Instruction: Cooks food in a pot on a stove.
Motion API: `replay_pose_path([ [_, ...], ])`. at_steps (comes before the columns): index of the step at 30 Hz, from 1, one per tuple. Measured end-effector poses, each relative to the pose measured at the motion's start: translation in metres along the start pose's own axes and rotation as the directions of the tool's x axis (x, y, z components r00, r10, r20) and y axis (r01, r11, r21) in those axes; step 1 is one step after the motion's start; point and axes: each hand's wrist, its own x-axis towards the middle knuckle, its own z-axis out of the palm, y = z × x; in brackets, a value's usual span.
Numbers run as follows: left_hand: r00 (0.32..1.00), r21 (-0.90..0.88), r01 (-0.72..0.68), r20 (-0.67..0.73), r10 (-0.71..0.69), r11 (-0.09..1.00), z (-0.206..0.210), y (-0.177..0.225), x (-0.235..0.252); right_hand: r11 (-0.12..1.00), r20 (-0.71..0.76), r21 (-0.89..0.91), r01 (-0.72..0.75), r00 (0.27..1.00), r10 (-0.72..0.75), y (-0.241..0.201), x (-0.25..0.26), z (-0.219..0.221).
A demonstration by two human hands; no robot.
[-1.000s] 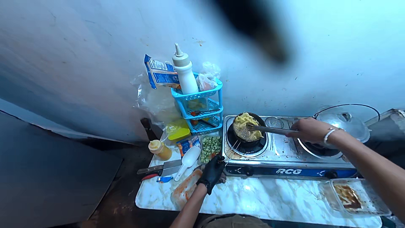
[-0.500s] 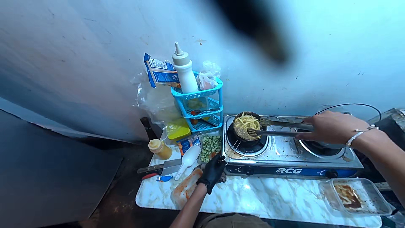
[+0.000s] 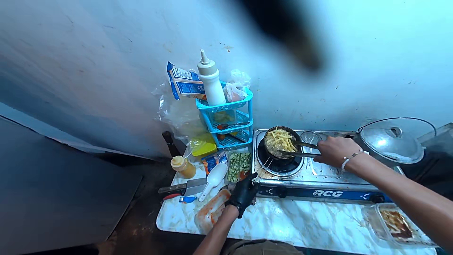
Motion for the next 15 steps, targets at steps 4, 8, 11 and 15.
replay_pose_path([
  [4,1.000,0.009,0.001,0.010,-0.002,1.000,-0.001,0.000,0.000,0.995,0.009,0.083,0.047,0.999,-0.048,0.024,0.016,0.007],
  [8,1.000,0.004,-0.001,0.008,0.001,1.000,-0.001,-0.001,0.000,0.956,0.021,0.278,0.097,0.994,-0.107,0.061,0.043,0.022],
  [11,1.000,0.019,0.013,0.020,-0.014,1.000,-0.002,0.001,0.001,0.885,0.087,0.456,0.089,0.986,-0.144,0.085,0.056,0.034],
  [15,1.000,0.026,0.018,0.024,-0.019,1.000,-0.003,0.002,0.001,0.801,0.159,0.598,0.029,0.975,-0.154,0.098,0.058,0.038],
])
